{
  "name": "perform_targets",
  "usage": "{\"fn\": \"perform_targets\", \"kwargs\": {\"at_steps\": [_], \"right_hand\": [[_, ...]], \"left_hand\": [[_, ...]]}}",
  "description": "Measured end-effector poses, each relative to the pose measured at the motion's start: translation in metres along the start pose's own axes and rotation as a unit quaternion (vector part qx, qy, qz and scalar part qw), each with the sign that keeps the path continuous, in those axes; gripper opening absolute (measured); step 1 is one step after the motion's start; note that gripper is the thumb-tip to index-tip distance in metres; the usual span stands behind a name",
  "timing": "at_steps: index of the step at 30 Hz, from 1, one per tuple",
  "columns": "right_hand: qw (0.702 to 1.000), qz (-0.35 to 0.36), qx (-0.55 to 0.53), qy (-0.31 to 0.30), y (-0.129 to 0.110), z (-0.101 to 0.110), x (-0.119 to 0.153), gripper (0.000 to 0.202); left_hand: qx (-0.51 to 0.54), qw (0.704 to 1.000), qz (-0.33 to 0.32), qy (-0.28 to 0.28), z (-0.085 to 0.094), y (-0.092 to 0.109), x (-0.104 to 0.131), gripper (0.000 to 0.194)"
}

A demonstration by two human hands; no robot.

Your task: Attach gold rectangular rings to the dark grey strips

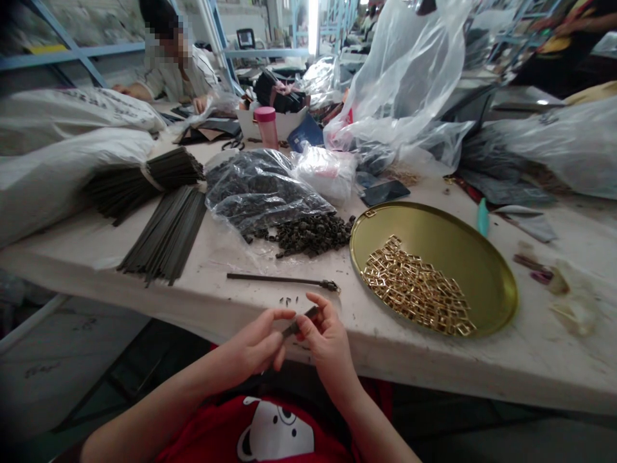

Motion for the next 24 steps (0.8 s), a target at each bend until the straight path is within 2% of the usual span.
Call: {"fn": "perform_targets", "kwargs": {"at_steps": [5, 10, 12, 16, 18, 21, 24], "right_hand": [[0.998, 0.033, 0.057, 0.001, -0.003, -0.004, 0.003, 0.039], [0.991, 0.057, 0.118, 0.015, -0.012, 0.001, 0.005, 0.029], [0.996, 0.036, 0.078, 0.017, -0.009, 0.001, 0.004, 0.029], [0.995, -0.048, -0.086, 0.001, 0.012, -0.007, -0.002, 0.035], [0.993, -0.061, -0.105, 0.000, 0.017, -0.008, -0.006, 0.035], [0.999, 0.016, 0.019, 0.031, 0.001, 0.001, -0.009, 0.024], [0.968, 0.139, 0.207, 0.021, -0.029, -0.004, -0.001, 0.009]], "left_hand": [[0.033, 0.999, 0.001, 0.015, 0.003, -0.001, -0.003, 0.032], [0.041, 0.999, -0.009, 0.022, 0.007, -0.001, -0.007, 0.018], [0.042, 0.999, -0.006, 0.032, 0.009, -0.004, -0.008, 0.016], [0.050, 0.998, 0.019, 0.036, 0.008, -0.010, -0.008, 0.011], [0.068, 0.997, 0.021, 0.040, 0.008, -0.010, -0.007, 0.012], [0.093, 0.995, 0.014, 0.042, 0.008, -0.010, -0.006, 0.013], [0.088, 0.995, 0.009, 0.051, 0.010, -0.012, -0.005, 0.012]]}}
Point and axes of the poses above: each hand's wrist, its own x-axis away from the middle knuckle, its own z-axis out of the back of the hand, y = z × x, the point moved 10 cm from there along -x, towards the middle knuckle, and after that the axes turned 5 degrees about -y, right-handed, at the moved point
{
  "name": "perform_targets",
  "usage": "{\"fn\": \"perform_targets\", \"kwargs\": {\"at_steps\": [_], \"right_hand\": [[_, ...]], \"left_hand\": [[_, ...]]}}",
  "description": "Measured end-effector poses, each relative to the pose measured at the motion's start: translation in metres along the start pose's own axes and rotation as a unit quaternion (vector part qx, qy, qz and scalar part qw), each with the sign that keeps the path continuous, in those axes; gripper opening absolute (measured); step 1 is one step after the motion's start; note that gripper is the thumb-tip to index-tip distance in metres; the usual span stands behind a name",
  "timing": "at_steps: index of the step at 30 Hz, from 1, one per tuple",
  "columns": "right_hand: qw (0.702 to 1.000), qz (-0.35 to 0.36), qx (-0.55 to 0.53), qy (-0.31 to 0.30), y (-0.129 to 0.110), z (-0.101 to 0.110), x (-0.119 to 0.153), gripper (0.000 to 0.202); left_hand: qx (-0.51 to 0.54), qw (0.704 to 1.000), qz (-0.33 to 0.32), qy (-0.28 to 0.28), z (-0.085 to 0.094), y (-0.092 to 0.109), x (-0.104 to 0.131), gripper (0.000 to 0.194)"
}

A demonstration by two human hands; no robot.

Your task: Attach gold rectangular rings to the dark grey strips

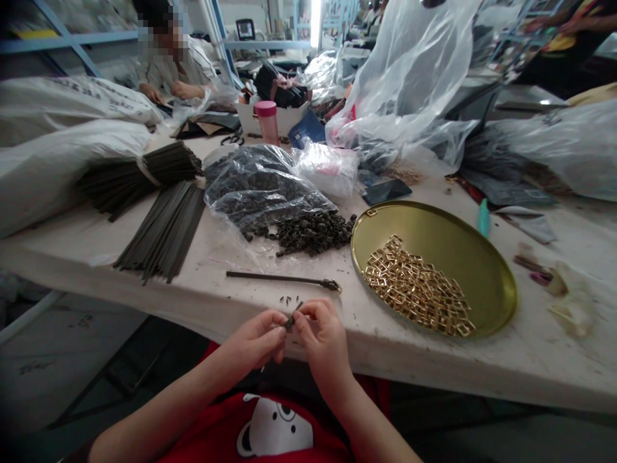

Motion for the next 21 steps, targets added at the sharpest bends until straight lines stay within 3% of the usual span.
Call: {"fn": "perform_targets", "kwargs": {"at_steps": [4, 12, 17, 21], "right_hand": [[0.992, 0.070, 0.074, -0.073, -0.021, -0.010, 0.008, 0.014], [0.977, 0.067, 0.087, -0.181, -0.024, -0.016, 0.009, 0.013], [0.946, 0.147, 0.206, -0.204, -0.045, -0.020, 0.015, 0.019], [0.935, 0.161, 0.231, -0.214, -0.046, -0.023, 0.020, 0.019]], "left_hand": [[-0.025, 0.999, -0.023, 0.026, 0.004, 0.005, 0.003, 0.013], [-0.146, 0.985, -0.070, 0.053, -0.001, 0.022, 0.016, 0.015], [-0.205, 0.976, -0.061, 0.042, -0.006, 0.020, 0.020, 0.017], [-0.212, 0.975, -0.053, 0.035, -0.007, 0.014, 0.018, 0.018]]}}
Point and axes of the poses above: each hand's wrist, its own x-axis away from the middle knuckle, its own z-axis out of the back of the hand, y = z × x, the point moved 10 cm from there along -x, towards the middle knuckle, and after that the axes turned 5 degrees about -y, right-handed, at the moved point
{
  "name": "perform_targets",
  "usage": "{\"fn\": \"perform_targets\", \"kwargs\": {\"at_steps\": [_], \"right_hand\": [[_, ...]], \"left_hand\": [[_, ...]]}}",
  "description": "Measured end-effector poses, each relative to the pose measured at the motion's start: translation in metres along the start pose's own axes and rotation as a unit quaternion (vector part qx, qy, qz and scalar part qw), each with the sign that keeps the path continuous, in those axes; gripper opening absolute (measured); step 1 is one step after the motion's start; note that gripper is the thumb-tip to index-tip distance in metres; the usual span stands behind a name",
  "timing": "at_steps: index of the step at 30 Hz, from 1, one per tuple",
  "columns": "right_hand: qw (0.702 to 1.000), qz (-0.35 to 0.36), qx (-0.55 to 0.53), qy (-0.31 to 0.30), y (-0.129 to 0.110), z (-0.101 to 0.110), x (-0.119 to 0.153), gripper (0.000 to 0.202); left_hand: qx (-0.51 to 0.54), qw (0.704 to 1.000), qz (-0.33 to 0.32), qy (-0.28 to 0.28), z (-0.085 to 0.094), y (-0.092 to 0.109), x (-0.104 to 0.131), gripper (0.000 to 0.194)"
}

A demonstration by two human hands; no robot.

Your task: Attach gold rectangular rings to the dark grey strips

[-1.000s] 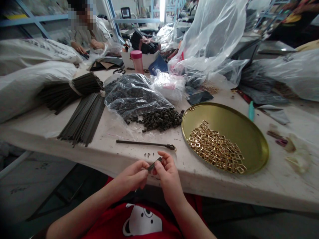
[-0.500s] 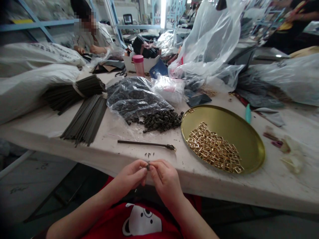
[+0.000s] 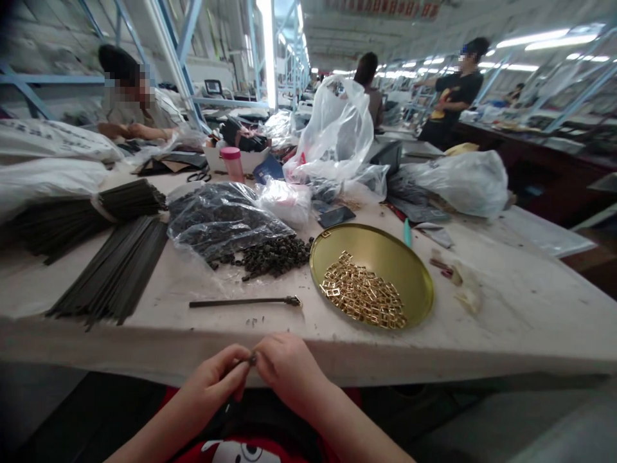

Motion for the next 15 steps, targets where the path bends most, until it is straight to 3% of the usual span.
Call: {"fn": "perform_targets", "kwargs": {"at_steps": [4, 9, 12, 15], "right_hand": [[1.000, -0.016, -0.024, -0.005, 0.010, -0.003, 0.000, 0.016], [0.982, -0.140, -0.117, 0.053, 0.056, 0.002, 0.001, 0.022], [0.982, -0.135, -0.125, -0.032, 0.061, -0.014, -0.001, 0.032], [0.988, -0.117, -0.058, -0.086, 0.063, -0.010, -0.003, 0.020]], "left_hand": [[0.010, 1.000, 0.004, -0.009, -0.003, -0.001, -0.002, 0.015], [0.031, 0.999, 0.018, -0.006, 0.005, -0.008, -0.011, 0.019], [0.049, 0.998, 0.021, 0.019, 0.020, -0.015, -0.019, 0.025], [0.059, 0.997, 0.034, 0.026, 0.028, -0.022, -0.028, 0.028]]}}
Point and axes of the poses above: each hand's wrist, its own x-axis away from the middle knuckle, its own z-axis out of the back of the hand, y = z × x, the point moved 10 cm from there along -x, towards the middle knuckle, and after that the axes turned 5 degrees about -y, right-handed, at the moved point
